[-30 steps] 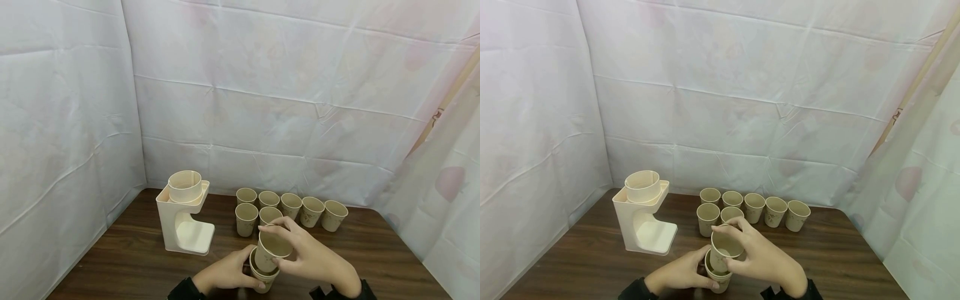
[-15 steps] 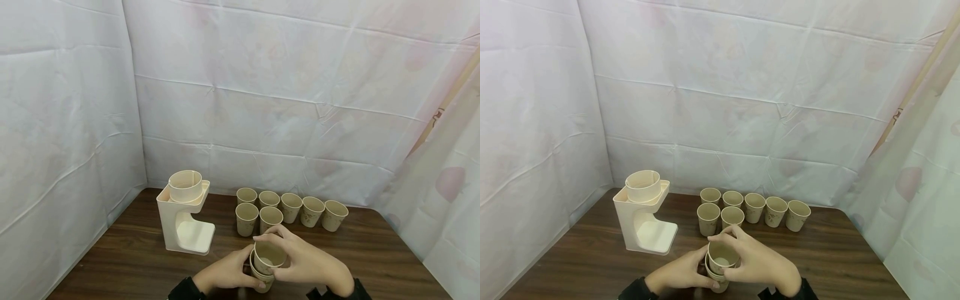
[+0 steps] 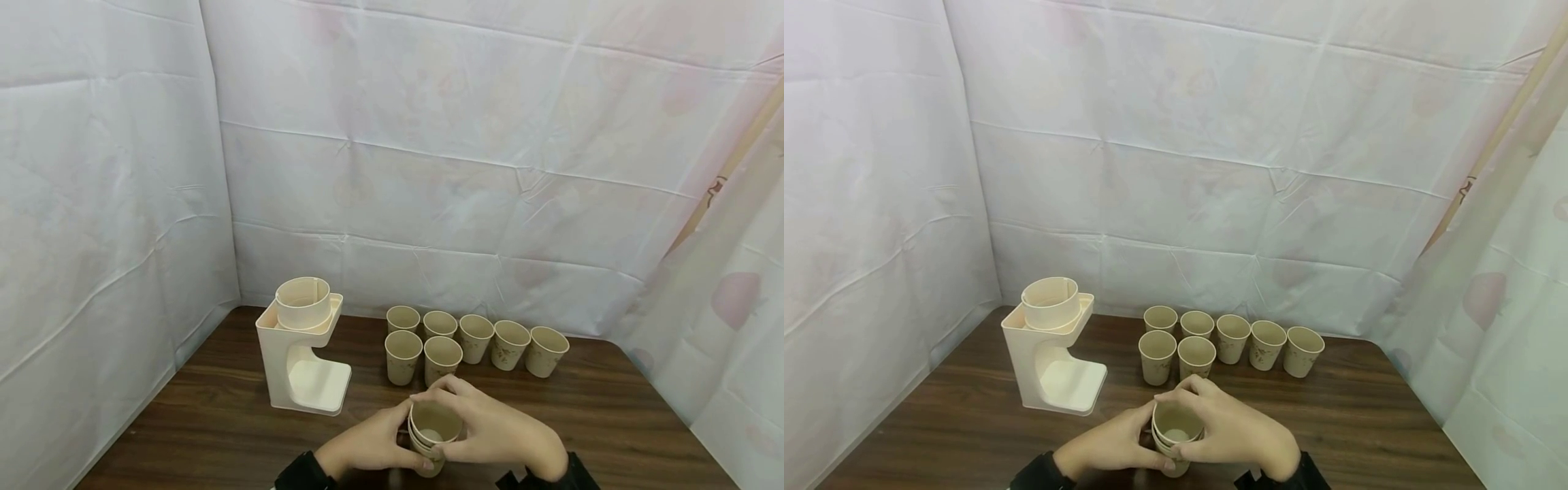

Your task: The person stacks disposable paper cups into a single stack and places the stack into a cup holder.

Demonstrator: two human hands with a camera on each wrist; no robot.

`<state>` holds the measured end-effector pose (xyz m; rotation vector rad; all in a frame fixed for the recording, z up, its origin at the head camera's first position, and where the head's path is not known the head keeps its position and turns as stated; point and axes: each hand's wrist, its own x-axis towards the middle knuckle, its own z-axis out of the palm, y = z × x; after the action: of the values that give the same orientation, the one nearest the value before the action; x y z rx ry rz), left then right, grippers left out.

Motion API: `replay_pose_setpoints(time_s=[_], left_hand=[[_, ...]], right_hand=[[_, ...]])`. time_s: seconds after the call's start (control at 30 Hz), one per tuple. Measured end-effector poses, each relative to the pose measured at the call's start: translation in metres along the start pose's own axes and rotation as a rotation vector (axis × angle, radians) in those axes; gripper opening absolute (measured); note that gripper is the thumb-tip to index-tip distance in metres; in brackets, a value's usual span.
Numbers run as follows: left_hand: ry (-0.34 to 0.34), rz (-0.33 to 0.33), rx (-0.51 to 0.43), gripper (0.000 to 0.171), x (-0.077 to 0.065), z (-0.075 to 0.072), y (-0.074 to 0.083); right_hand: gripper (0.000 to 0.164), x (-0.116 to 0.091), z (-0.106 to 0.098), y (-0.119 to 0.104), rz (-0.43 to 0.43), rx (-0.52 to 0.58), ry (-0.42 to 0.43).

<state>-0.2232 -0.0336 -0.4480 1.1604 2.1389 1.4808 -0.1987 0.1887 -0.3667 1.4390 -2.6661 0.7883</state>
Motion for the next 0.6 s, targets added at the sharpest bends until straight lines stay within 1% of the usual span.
replay_pose_setpoints(time_s=[0.23, 0.43, 0.6], left_hand=[[-0.002, -0.005, -0.005, 0.074, -0.0013, -0.0005, 0.0016], [0.002, -0.032, 0.005, 0.075, -0.0027, -0.0012, 0.0019], [-0.002, -0.024, 0.002, 0.074, -0.0021, -0.0007, 0.0016]], right_hand=[[0.059, 0.0001, 0.0026, 0.0044, -0.019, -0.084, -0.008], [0.061, 0.0012, 0.0029, 0.0041, -0.021, -0.076, -0.009], [0.064, 0.0013, 0.0027, 0.0041, -0.018, -0.075, -0.013]])
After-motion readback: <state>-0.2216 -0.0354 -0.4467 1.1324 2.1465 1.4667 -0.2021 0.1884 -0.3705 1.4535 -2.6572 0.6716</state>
